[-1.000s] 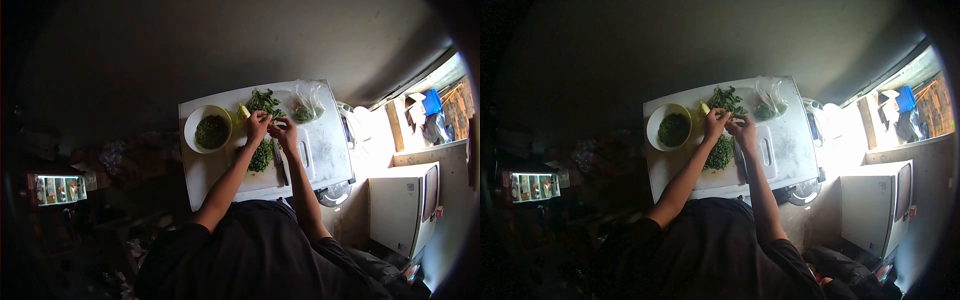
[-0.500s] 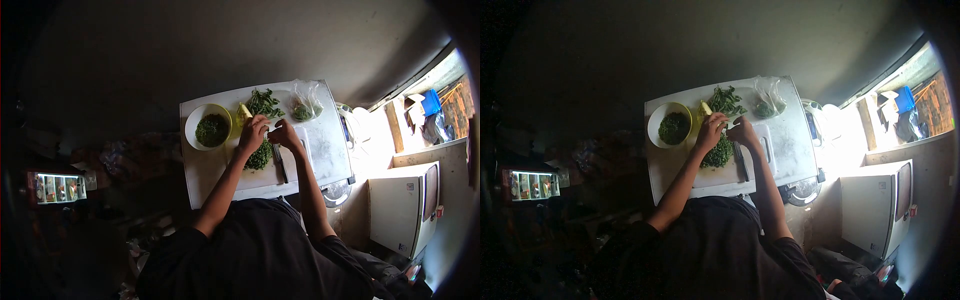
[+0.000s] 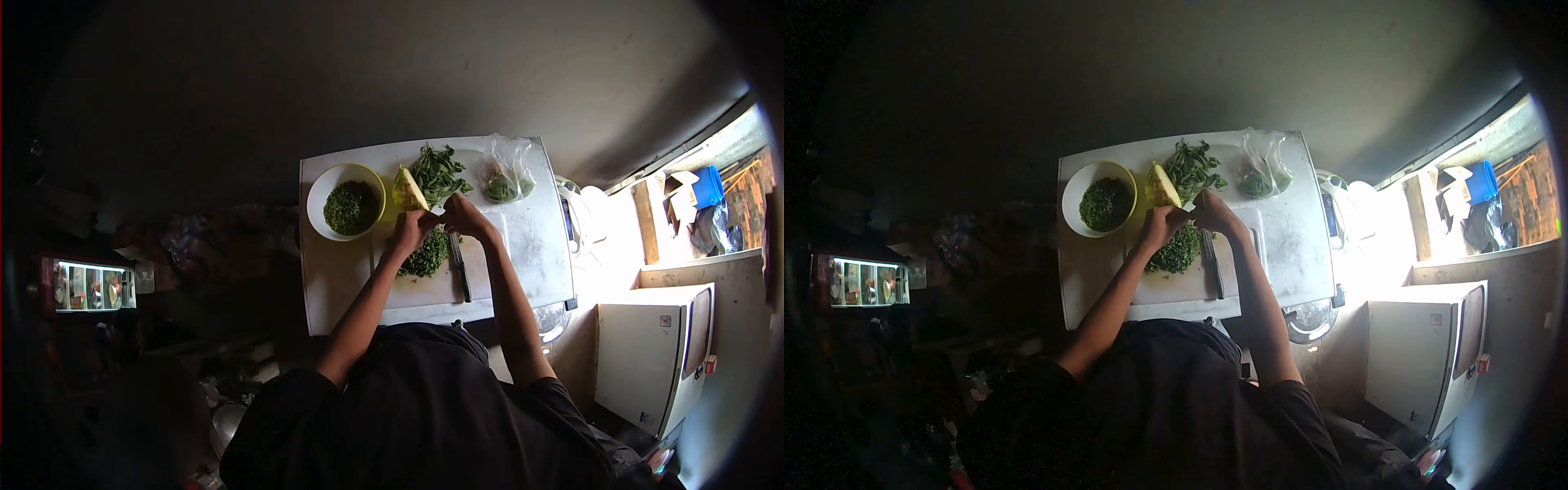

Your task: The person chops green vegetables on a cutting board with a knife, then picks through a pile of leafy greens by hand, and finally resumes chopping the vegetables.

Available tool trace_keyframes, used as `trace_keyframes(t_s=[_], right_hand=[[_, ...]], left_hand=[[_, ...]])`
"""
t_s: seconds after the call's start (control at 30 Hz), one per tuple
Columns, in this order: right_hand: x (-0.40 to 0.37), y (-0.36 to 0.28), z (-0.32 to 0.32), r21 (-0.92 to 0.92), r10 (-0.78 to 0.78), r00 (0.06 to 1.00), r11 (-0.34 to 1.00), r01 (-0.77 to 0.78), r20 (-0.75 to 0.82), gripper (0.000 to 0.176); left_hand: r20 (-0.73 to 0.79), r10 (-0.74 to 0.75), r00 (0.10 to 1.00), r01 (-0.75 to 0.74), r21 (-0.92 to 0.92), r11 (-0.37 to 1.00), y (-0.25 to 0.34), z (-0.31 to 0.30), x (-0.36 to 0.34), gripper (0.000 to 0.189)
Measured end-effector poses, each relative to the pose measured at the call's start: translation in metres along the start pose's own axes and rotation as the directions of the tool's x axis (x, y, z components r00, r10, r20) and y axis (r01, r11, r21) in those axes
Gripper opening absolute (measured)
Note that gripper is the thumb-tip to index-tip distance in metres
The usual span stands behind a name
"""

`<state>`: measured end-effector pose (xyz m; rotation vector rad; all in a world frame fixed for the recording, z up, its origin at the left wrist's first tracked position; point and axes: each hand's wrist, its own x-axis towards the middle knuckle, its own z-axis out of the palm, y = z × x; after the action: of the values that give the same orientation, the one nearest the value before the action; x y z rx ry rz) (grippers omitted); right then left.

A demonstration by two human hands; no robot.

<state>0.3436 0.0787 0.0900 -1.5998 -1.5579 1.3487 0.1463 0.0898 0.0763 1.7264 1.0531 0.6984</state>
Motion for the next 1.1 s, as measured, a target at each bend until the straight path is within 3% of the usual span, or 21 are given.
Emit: trace_keyframes(t_s=[0.2,0.27,0.3,0.37,0.43,0.5,0.73,0.8,0.93,1.1], right_hand=[[0.031,0.024,0.009,0.116,0.024,1.000,0.993,-0.023,-0.011,0.025],[0.040,0.029,0.012,0.022,-0.031,0.952,0.999,0.039,-0.306,0.019],[0.048,0.036,0.013,0.023,-0.034,0.953,0.999,0.043,-0.302,0.019],[0.065,0.050,0.015,-0.422,-0.330,0.782,0.902,0.096,-0.528,0.017],[0.068,0.048,0.019,-0.350,-0.256,0.814,0.934,0.070,-0.521,0.017],[0.068,0.046,0.025,-0.433,-0.257,0.802,0.901,-0.002,-0.540,0.014],[0.057,0.034,0.027,-0.407,-0.193,0.822,0.912,-0.052,-0.536,0.014],[0.056,0.035,0.020,-0.389,-0.267,0.806,0.920,0.050,-0.528,0.012],[0.044,0.015,0.006,-0.387,-0.293,0.840,0.916,0.109,-0.457,0.011],[0.050,0.013,0.005,-0.422,-0.347,0.838,0.893,0.157,-0.422,0.012]], left_hand=[[-0.130,0.005,0.991,0.016,0.162,0.987,-0.019,0.001,0.006,0.020],[-0.124,-0.019,0.992,0.038,0.153,0.988,-0.020,-0.001,0.004,0.020],[-0.129,-0.020,0.991,0.040,0.155,0.987,-0.023,0.000,0.003,0.020],[-0.209,0.032,0.977,-0.019,0.066,0.998,-0.038,0.004,0.001,0.017],[-0.219,-0.006,0.976,0.001,-0.023,1.000,-0.047,0.008,0.000,0.016],[-0.186,-0.118,0.975,0.071,-0.242,0.968,-0.048,0.008,-0.001,0.014],[-0.156,-0.147,0.977,0.086,-0.343,0.935,-0.042,0.002,-0.002,0.013],[-0.154,-0.155,0.976,0.061,-0.486,0.872,-0.053,0.005,0.002,0.016],[-0.292,-0.102,0.951,-0.063,-0.504,0.861,-0.053,0.008,0.009,0.017],[-0.292,-0.082,0.953,-0.073,-0.484,0.872,-0.037,0.002,0.007,0.015]])
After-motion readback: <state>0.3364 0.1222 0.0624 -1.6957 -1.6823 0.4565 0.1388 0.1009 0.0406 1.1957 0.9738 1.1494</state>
